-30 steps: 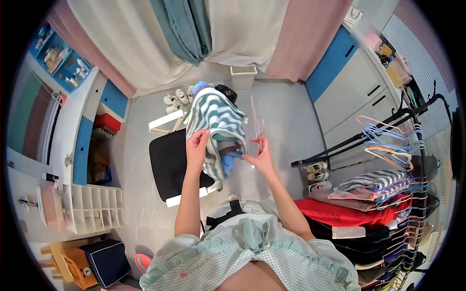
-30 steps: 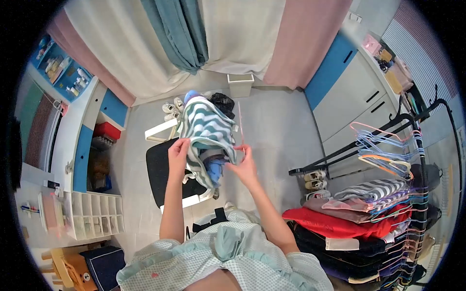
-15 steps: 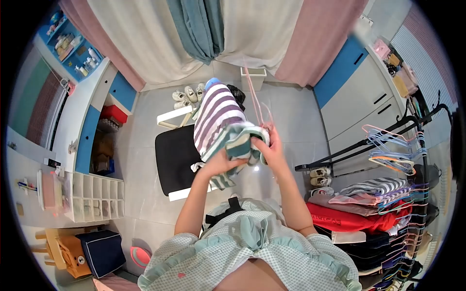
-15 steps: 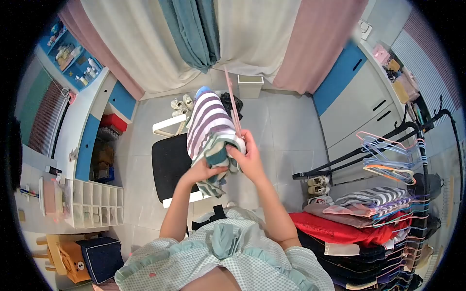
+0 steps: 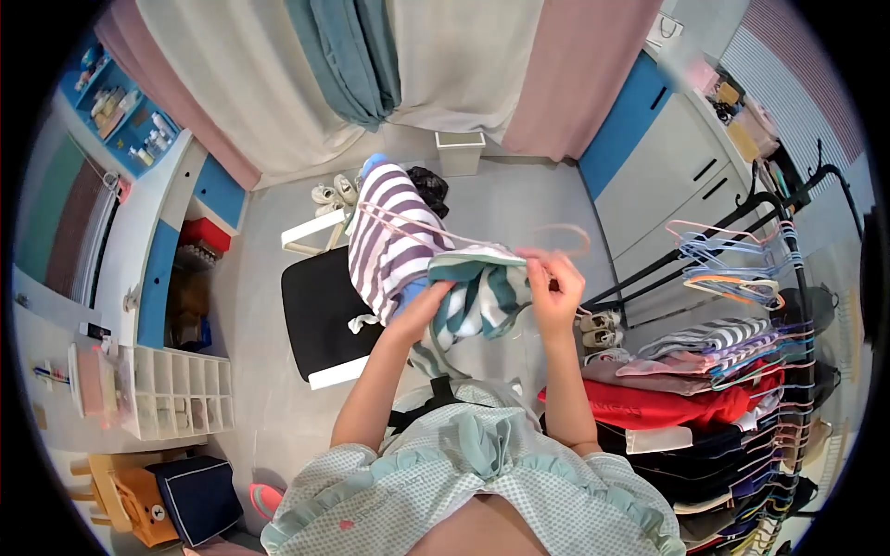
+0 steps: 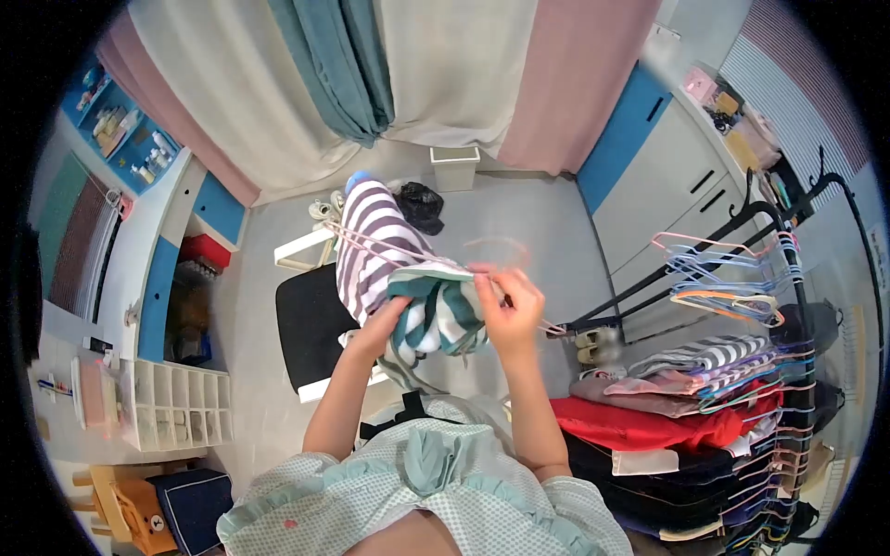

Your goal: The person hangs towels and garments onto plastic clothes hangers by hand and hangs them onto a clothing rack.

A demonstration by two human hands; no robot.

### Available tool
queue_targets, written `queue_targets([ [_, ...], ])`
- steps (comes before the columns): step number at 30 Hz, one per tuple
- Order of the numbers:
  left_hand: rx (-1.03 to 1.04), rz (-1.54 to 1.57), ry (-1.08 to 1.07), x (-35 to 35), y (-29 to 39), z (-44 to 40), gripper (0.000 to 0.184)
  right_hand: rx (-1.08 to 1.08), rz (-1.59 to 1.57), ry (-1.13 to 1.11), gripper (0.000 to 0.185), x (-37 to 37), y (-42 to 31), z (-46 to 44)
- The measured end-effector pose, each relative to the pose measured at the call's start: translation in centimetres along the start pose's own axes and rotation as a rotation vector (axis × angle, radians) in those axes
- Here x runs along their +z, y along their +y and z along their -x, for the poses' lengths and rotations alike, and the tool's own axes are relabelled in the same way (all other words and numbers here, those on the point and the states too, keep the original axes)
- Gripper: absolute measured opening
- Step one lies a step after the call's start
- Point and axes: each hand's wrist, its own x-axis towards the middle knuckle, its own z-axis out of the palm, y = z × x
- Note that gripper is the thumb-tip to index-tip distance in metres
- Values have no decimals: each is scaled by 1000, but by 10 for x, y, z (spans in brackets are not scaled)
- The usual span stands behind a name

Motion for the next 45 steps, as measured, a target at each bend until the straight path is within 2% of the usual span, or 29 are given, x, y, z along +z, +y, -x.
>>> queue_targets([
  [2,-42,224,73,8,-5,-13,57,-208,-52,18,8,-9,11,3],
  [3,-39,473,149,16,-4,-18,51,-79,21,-76,11,-22,5,9],
  [4,-85,660,167,18,3,-23,44,-93,-7,-96,11,-27,6,12],
  [7,0,961,-80,22,14,-25,37,-114,-51,-205,17,-40,13,21],
  [8,7,916,-15,33,15,-27,38,-91,-71,-231,16,-45,14,23],
  [10,-11,913,-118,59,23,-24,39,-40,-112,-289,14,-51,15,27],
  [11,-61,879,-40,76,27,-23,40,-30,-167,-288,13,-50,20,30],
  [12,-23,842,-137,86,24,-29,38,-62,-178,-310,13,-52,21,32],
  [15,90,925,-168,115,22,-40,31,-120,-220,-393,10,-58,18,31],
  [18,75,902,-136,131,27,-49,33,-84,-46,-435,8,-78,14,30],
  [19,50,730,-110,136,27,-52,33,18,-47,-349,8,-90,21,29],
  [20,163,530,-36,137,17,-61,38,24,-39,-301,8,-97,27,26],
  [22,359,-309,158,132,-2,-79,47,36,-22,-201,9,-113,36,17],
  [23,244,-721,183,124,-9,-85,55,54,27,-193,10,-123,34,11],
  [24,79,-954,191,132,-4,-79,55,97,66,-201,11,-131,42,10],
  [26,-25,-1306,245,152,-7,-72,56,86,126,-194,13,-139,50,8],
  [29,138,-1403,352,161,-29,-80,46,110,194,-220,14,-151,50,5],
  [31,336,-1454,453,168,-42,-81,39,138,166,-182,15,-156,59,5],
  [38,798,-1466,471,194,-38,-54,35,162,164,-108,14,-174,76,-3],
  [41,731,-1422,509,210,-40,-44,33,160,147,-66,14,-180,79,-7],
  [45,821,-1401,551,215,-54,-42,26,165,210,-100,15,-187,84,-5],
])
